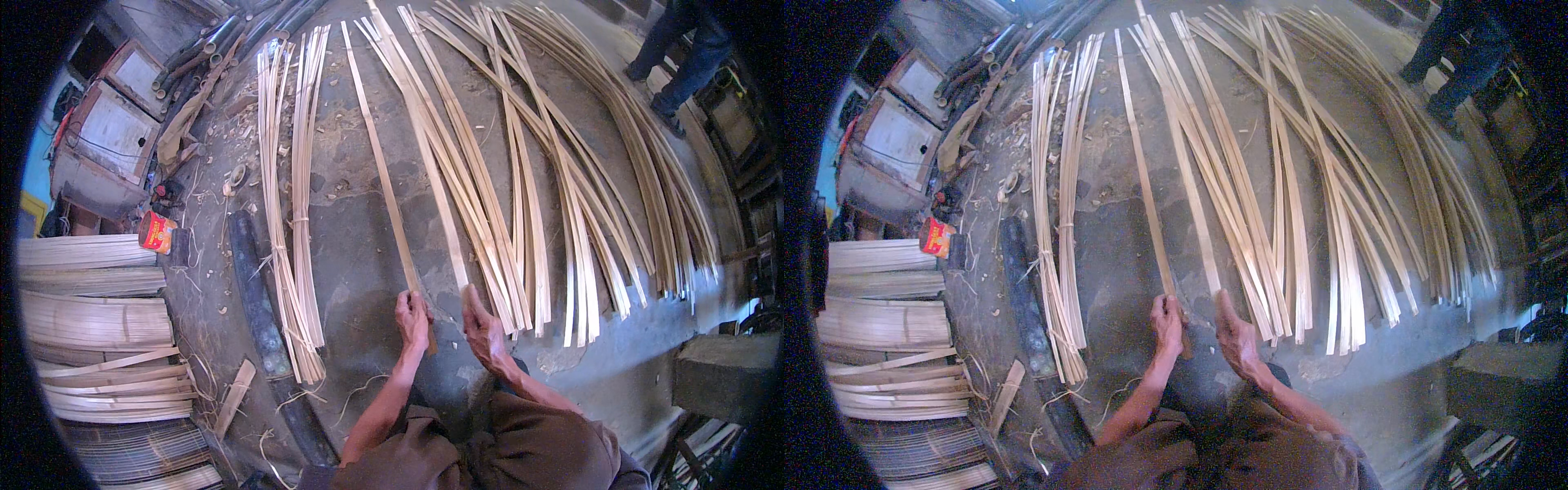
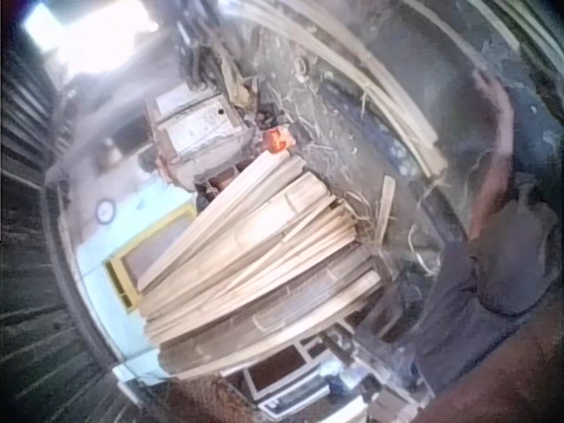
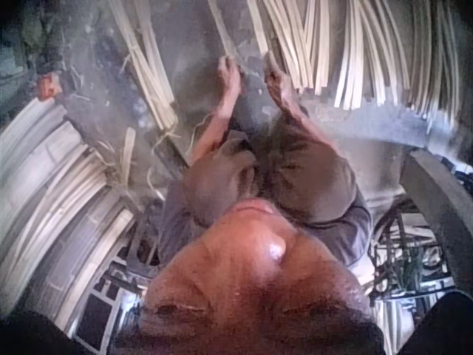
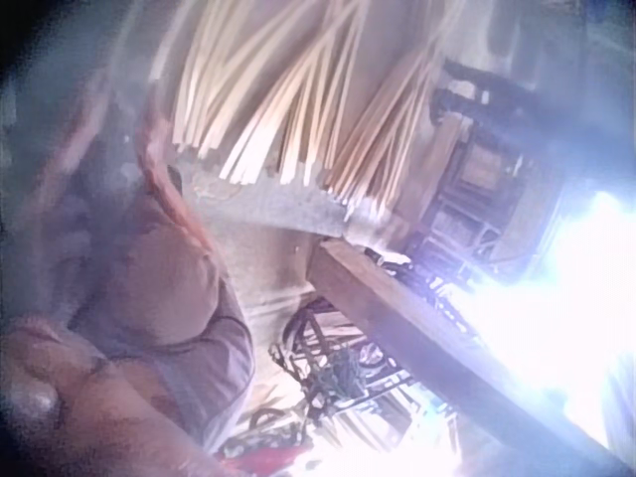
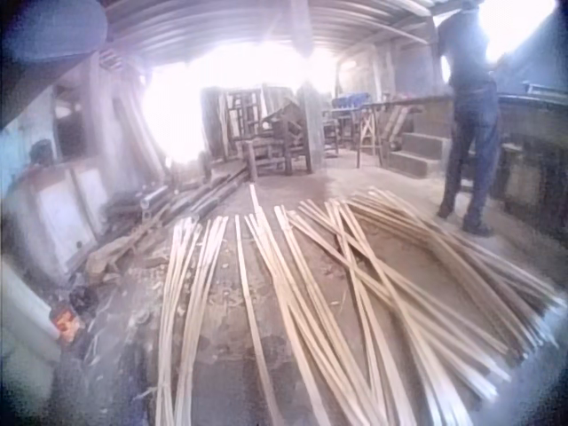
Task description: The person sits on the floor and sorts long thin wooden strips by hand. They repeatedly pick up strips, align them, and place them into neat piles on the floor.
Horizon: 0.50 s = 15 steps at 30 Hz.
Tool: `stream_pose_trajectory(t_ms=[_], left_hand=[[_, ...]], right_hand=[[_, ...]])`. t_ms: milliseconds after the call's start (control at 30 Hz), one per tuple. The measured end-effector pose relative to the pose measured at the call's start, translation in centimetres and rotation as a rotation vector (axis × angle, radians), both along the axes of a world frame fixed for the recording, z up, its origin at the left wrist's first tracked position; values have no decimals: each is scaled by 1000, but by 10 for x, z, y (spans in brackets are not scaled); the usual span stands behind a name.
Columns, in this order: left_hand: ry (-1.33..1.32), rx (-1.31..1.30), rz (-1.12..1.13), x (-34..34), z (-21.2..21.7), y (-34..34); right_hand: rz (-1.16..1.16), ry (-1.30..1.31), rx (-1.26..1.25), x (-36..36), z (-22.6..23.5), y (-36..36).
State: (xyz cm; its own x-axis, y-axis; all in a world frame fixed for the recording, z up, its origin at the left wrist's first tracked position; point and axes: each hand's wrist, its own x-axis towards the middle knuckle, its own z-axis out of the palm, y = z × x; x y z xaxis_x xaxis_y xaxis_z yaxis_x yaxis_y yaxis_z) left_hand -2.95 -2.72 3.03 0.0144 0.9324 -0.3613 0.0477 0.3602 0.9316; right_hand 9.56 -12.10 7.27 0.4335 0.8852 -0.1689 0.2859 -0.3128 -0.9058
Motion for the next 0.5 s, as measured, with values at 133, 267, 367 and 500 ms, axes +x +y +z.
stream_pose_trajectory(t_ms=[133, 267, 367, 500], left_hand=[[-37, -2, -17, 7, -8, -1], [124, 121, -15, -3, -19, -2], [94, 30, -63, -15, -17, -3], [142, -23, -98, -24, -16, -4]], right_hand=[[14, 88, 39, -22, -45, 3], [118, 106, -146, -41, 16, 12], [116, 57, -8, -46, -13, 7], [214, -147, 133, -46, -20, -1]])
